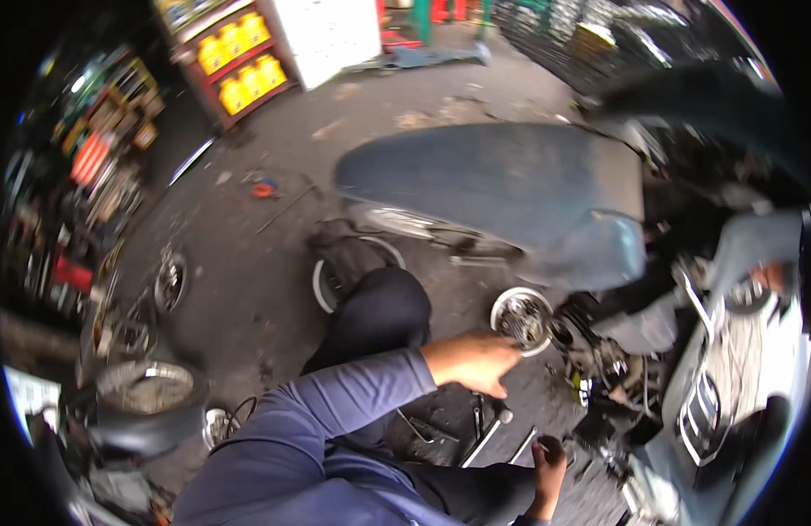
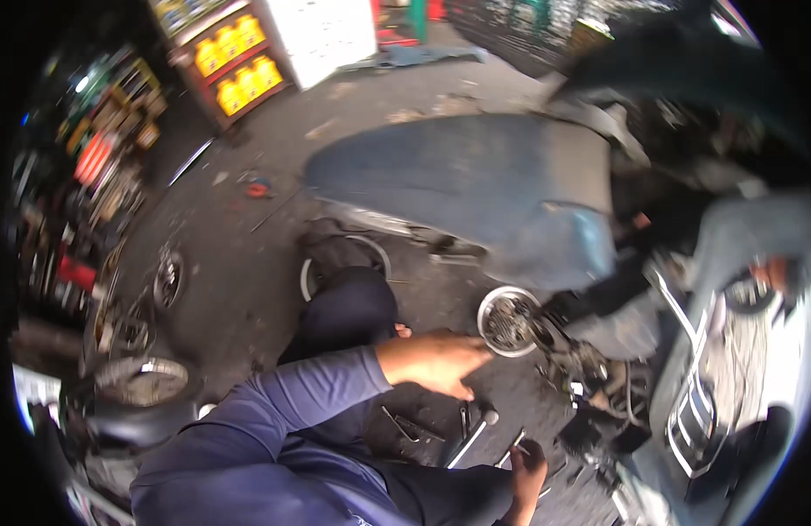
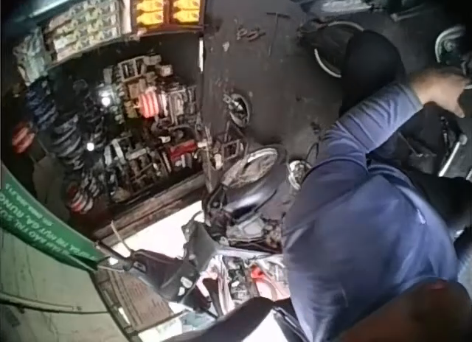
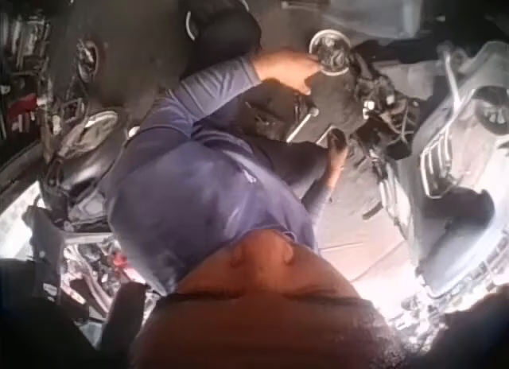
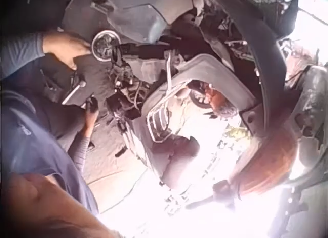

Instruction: Disassembling and inspecting parts of a motorcycle engine in a service bay.

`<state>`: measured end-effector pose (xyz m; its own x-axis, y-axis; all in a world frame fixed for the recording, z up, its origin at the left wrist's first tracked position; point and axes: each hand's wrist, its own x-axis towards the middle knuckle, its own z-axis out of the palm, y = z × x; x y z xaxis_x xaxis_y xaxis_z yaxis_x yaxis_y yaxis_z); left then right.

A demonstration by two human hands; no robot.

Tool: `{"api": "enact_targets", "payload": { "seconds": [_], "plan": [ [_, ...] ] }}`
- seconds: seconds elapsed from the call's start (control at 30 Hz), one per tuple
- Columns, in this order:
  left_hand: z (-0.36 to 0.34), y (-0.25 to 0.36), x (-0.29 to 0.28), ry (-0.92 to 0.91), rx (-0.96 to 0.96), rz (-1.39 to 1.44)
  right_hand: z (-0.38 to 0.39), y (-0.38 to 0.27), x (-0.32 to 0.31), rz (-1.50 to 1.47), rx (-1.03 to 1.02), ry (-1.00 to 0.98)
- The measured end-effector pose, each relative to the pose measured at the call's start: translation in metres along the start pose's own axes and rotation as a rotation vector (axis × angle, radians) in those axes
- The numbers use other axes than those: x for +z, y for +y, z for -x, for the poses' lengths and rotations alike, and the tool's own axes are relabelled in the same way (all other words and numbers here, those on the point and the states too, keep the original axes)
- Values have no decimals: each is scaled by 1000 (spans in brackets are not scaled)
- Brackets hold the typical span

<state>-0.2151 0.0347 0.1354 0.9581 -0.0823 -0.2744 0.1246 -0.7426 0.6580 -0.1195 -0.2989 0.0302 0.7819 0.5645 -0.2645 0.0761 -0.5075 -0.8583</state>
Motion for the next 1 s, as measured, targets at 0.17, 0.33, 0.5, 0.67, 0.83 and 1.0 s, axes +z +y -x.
{"api": "enact_targets", "payload": {
  "seconds": [0.17, 0.33, 0.5, 0.67, 0.83, 1.0],
  "plan": [
    [96, 29, -9, 293, -29, 96, 4, -73, 24, 277, -72, 279],
    [187, 0, -35, 626, -31, 278, -43, -96, 67, 332, -277, 90],
    [262, -121, -30, 1293, -312, 654, -82, -103, 157, 194, -413, -207],
    [242, -324, 113, 1310, -1047, 555, -138, -111, 351, 292, -465, -754],
    [187, -314, 140, 1383, -836, 851, -187, -141, 542, 617, -833, -588],
    [214, -272, 117, 1456, -854, 850, -232, -154, 590, 774, -725, -638]
  ]
}}
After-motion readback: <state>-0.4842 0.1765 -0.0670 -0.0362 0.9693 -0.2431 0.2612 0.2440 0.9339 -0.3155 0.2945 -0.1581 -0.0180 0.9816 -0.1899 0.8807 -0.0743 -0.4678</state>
